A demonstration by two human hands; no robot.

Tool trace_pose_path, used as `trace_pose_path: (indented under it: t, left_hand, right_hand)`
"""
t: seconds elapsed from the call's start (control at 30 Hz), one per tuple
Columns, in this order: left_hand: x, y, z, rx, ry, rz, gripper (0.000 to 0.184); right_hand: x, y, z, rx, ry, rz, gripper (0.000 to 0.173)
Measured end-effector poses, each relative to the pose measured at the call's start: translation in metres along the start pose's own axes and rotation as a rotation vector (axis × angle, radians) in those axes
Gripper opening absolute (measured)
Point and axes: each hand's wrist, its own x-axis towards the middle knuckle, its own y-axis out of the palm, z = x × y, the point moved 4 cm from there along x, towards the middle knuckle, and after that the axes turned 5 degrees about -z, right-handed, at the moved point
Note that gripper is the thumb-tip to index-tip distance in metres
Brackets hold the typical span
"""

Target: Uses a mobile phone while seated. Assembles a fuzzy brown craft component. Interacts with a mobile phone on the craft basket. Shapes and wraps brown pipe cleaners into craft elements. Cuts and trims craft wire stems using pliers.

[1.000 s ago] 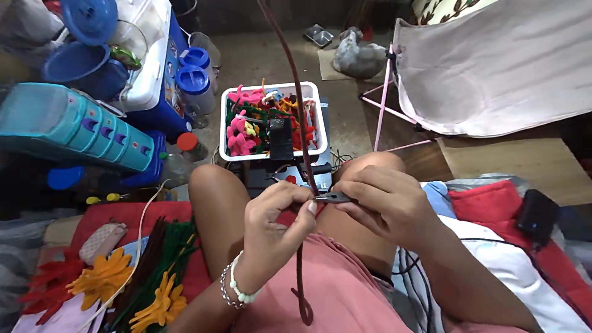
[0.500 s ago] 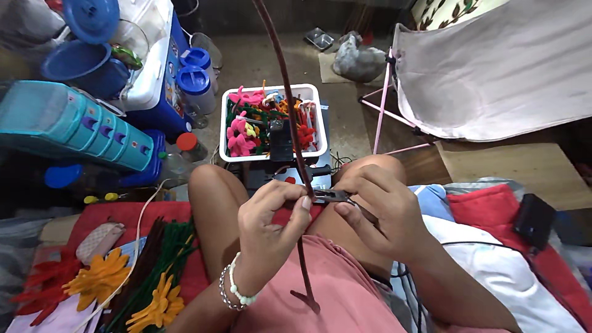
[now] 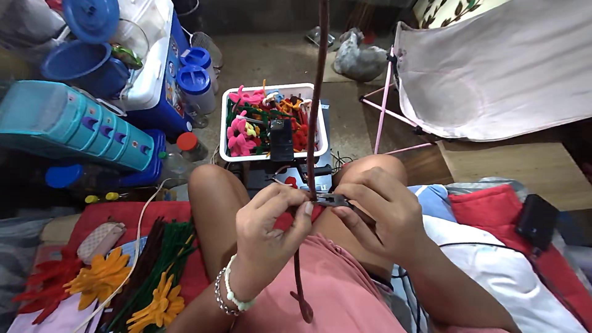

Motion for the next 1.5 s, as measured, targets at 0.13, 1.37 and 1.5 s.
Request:
trace_pose_path:
  t: [0.13, 1.37, 1.5]
  left_hand:
    - [0.002, -0.002, -0.002, 0.014, 0.014, 0.021, 0.012]
    - [-0.001, 0.001, 0.012, 0.439, 0.267, -0.067, 0.013]
    - [-0.002, 0.001, 0.016, 0.455, 0.28, -0.044, 0.014]
  right_hand:
    - [-0.002, 0.0, 0.002, -0.032, -0.017, -0.01, 0.043]
    - [-0.017, 0.04, 0.0, 0.386, 0.362, 0.068, 0.041]
    - [-0.013, 0.036, -0.004, 0.322, 0.335, 0.107, 0.042]
